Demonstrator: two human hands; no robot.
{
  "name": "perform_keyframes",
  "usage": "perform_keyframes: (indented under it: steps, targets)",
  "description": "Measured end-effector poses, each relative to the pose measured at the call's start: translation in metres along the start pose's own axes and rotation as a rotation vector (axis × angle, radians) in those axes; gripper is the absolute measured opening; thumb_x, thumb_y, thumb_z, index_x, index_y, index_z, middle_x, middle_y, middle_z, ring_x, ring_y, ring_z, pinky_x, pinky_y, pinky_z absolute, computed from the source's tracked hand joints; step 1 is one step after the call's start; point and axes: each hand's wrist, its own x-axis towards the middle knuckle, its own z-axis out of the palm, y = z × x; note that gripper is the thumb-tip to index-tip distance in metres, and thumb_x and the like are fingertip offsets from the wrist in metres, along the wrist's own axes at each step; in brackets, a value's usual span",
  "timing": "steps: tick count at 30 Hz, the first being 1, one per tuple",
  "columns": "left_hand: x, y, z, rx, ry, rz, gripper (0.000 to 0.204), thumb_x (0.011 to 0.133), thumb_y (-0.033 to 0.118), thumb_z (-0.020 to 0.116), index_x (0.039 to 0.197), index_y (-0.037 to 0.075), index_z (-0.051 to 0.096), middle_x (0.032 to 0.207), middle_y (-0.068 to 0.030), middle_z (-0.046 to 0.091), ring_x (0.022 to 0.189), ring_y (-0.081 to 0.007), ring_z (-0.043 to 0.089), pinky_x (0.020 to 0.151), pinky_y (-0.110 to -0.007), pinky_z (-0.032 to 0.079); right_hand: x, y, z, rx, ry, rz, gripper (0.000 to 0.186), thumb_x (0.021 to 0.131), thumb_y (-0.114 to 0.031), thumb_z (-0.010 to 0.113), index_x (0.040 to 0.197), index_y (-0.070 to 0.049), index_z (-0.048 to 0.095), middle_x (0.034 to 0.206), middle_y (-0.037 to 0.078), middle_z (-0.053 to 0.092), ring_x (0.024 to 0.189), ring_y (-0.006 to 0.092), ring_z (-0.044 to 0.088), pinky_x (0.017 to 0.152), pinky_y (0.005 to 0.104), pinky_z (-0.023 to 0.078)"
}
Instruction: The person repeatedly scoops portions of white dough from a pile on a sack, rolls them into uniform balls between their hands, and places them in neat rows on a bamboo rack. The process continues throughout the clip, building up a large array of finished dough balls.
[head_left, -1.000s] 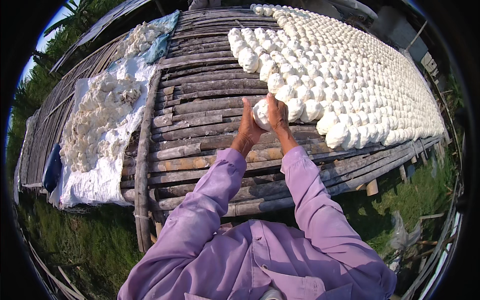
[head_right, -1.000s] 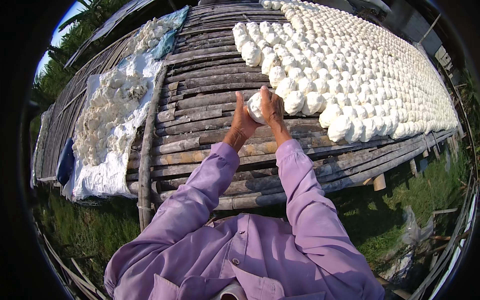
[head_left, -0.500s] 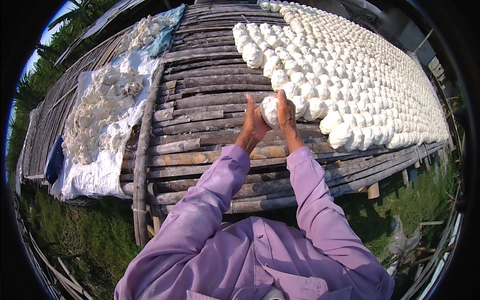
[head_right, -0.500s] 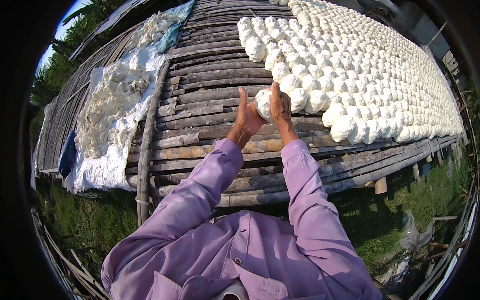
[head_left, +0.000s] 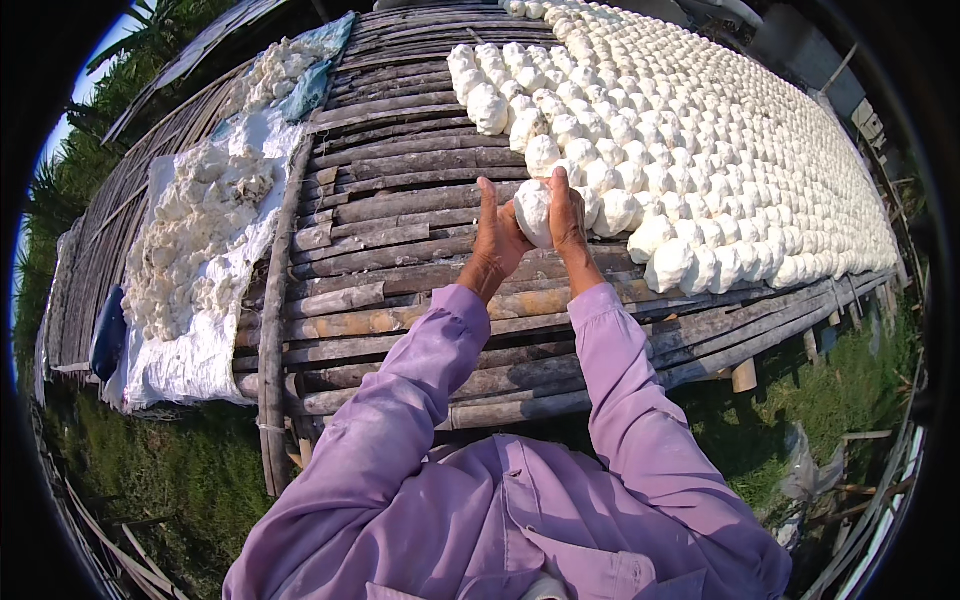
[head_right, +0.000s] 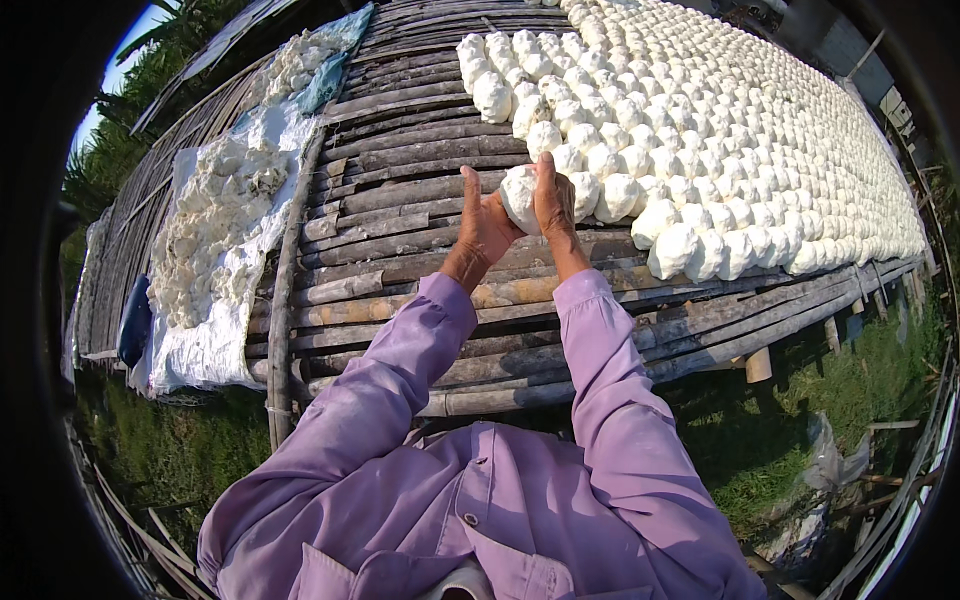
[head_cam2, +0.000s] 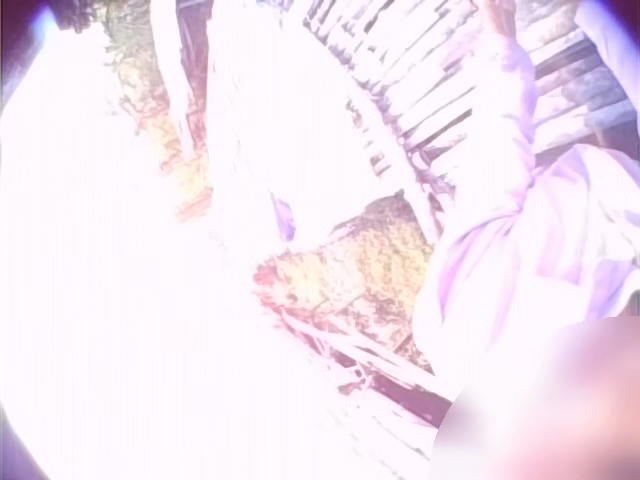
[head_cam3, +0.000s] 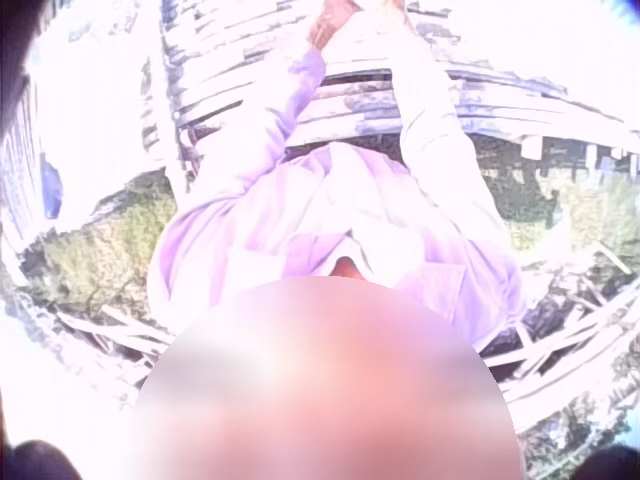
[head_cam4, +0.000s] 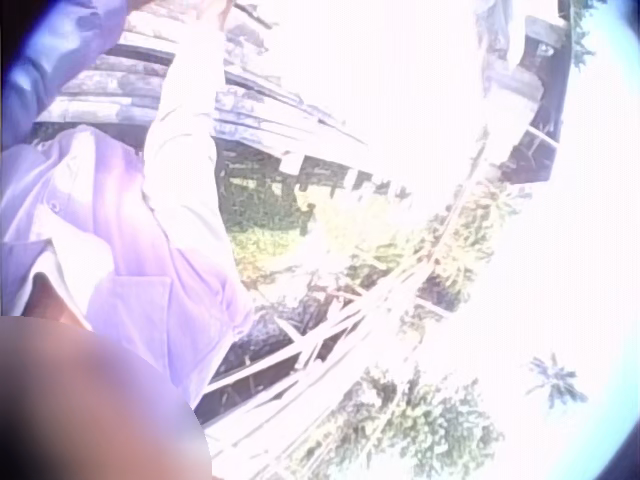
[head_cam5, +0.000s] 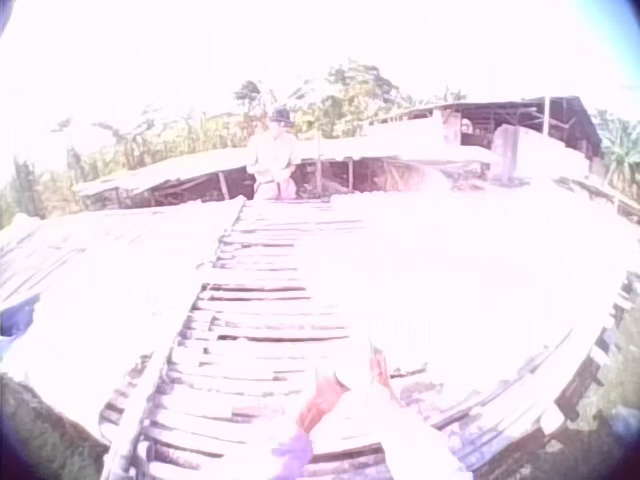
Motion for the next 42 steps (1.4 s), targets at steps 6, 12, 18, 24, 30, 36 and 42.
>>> perform_keyframes:
  steps: [6,12,18,24,30,36,42]
  targets:
    - [-0.004,0.005,0.0,0.001,0.235,0.135,0.107,0.082,0.089,0.045,0.149,0.006,0.041,0.145,-0.019,0.051,0.131,-0.0408,0.053,0.112,-0.06,0.038,-0.01,-0.001,-0.014,0.031,-0.219,-0.218,0.094,0.101,-0.074,0.015,0.139,0.0,0.059,0.135,0.025,0.062,0.135,0.034,0.052,0.114,0.0405,0.036]
    - [0.005,0.002,0.019,0.189,0.102,0.18,0.103,0.081,0.09,0.048,0.146,0.01,0.045,0.142,-0.0165,0.053,0.132,-0.0364,0.052,0.107,-0.063,0.041,-0.003,-0.019,-0.011,-0.409,-0.029,-0.443,0.082,0.103,-0.066,0.024,0.123,0.0,0.069,0.115,0.02,0.072,0.105,0.0419,0.067,0.099,0.0456,0.048]
    - [0.012,0.01,0.002,0.006,0.172,0.133,0.109,0.081,0.091,0.046,0.148,0.006,0.041,0.147,-0.0172,0.05,0.133,-0.0334,0.052,0.11,-0.056,0.041,0.005,-0.015,-0.014,0.442,0.052,-0.169,0.097,0.098,-0.079,0.018,0.145,-0.001,0.05,0.127,0.021,0.065,0.122,0.0326,0.058,0.11,0.0394,0.039]
    - [0.017,0.01,0.011,-0.081,0.272,0.166,0.094,0.082,0.086,0.053,0.135,0.008,0.054,0.137,-0.0125,0.059,0.126,-0.0318,0.057,0.107,-0.055,0.045,-0.012,-0.031,-0.013,0.227,0.224,-0.488,0.086,0.101,-0.073,0.026,0.134,-0.002,0.062,0.129,0.02,0.067,0.123,0.0319,0.062,0.106,0.0381,0.043]
    - [0.01,0.017,0.02,0.113,0.037,0.05,0.119,0.08,0.096,0.032,0.153,0.001,0.038,0.151,-0.0162,0.049,0.132,-0.0323,0.053,0.111,-0.055,0.039,0.014,-0.021,-0.013,0.476,0.163,0.081,0.09,0.098,-0.077,0.026,0.129,-0.002,0.064,0.118,0.021,0.07,0.102,0.0333,0.066,0.095,0.0421,0.048]
    - [0.019,0.024,0.024,-0.064,0.314,0.166,0.097,0.088,0.087,0.038,0.143,0.008,0.049,0.143,-0.0103,0.056,0.127,-0.027,0.057,0.109,-0.052,0.042,0.002,-0.024,-0.023,0.213,0.027,-0.198,0.086,0.101,-0.072,0.033,0.148,-0.002,0.047,0.131,0.02,0.064,0.123,0.0313,0.06,0.106,0.0381,0.043]
    - [0.02,0.007,0.048,-0.084,0.231,0.083,0.108,0.087,0.09,0.034,0.153,0.004,0.04,0.147,-0.0141,0.053,0.133,-0.0262,0.053,0.114,-0.046,0.038,-0.003,-0.014,-0.021,0.623,0.241,-0.005,0.084,0.1,-0.072,0.037,0.133,0.001,0.058,0.124,0.017,0.065,0.107,0.0296,0.062,0.095,0.0396,0.047]
